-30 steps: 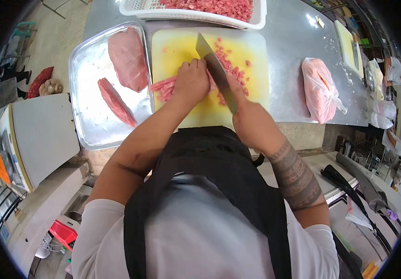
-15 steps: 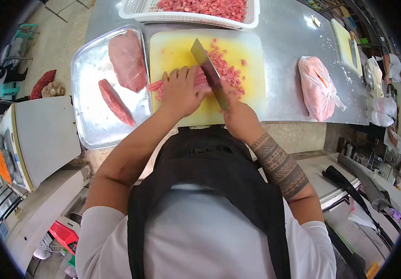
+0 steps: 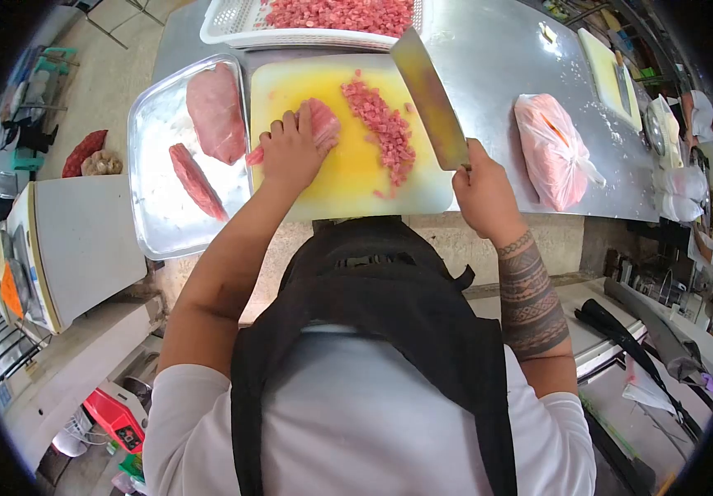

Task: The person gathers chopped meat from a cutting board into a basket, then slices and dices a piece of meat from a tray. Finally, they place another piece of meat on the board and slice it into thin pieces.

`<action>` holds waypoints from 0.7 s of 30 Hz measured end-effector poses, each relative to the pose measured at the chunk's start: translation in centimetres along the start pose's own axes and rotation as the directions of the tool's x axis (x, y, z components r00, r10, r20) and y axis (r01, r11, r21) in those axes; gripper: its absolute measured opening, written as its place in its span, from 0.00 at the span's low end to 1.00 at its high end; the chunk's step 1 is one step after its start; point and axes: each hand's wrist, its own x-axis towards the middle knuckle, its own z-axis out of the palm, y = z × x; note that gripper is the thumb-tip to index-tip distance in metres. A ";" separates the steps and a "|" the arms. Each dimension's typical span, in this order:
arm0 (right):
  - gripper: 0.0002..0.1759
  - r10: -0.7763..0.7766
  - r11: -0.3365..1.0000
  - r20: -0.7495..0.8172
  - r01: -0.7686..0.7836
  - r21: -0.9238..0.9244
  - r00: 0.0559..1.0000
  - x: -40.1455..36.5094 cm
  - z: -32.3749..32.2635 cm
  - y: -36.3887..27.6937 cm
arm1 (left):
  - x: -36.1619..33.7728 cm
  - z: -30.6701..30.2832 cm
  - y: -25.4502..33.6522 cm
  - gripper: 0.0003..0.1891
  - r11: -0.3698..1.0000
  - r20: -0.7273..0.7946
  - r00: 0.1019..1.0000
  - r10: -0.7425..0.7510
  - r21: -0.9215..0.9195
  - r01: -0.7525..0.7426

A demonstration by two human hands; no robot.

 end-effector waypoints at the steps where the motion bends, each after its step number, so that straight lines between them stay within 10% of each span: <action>1: 0.18 0.032 0.999 0.008 -0.032 0.001 0.999 -0.1 -0.4 0.3 | 0.2 -0.5 0.4 0.47 0.999 0.052 0.998 -0.039 -0.011 0.039; 7: 0.15 0.114 0.978 -0.002 -0.112 0.174 0.994 -1.3 1.6 3.3 | 3.5 -0.3 4.2 0.34 0.897 -0.265 0.956 0.125 -0.381 -0.223; 13: 0.23 0.182 0.981 0.037 -0.184 0.057 0.983 -1.4 4.1 3.2 | 13.0 2.8 7.3 0.27 0.772 -0.007 0.991 0.133 -0.626 -0.108; 21: 0.30 0.134 0.941 -0.019 -0.121 0.315 0.991 -3.8 5.3 4.1 | 4.5 0.8 9.9 0.24 0.785 0.013 0.951 0.309 -0.568 -0.247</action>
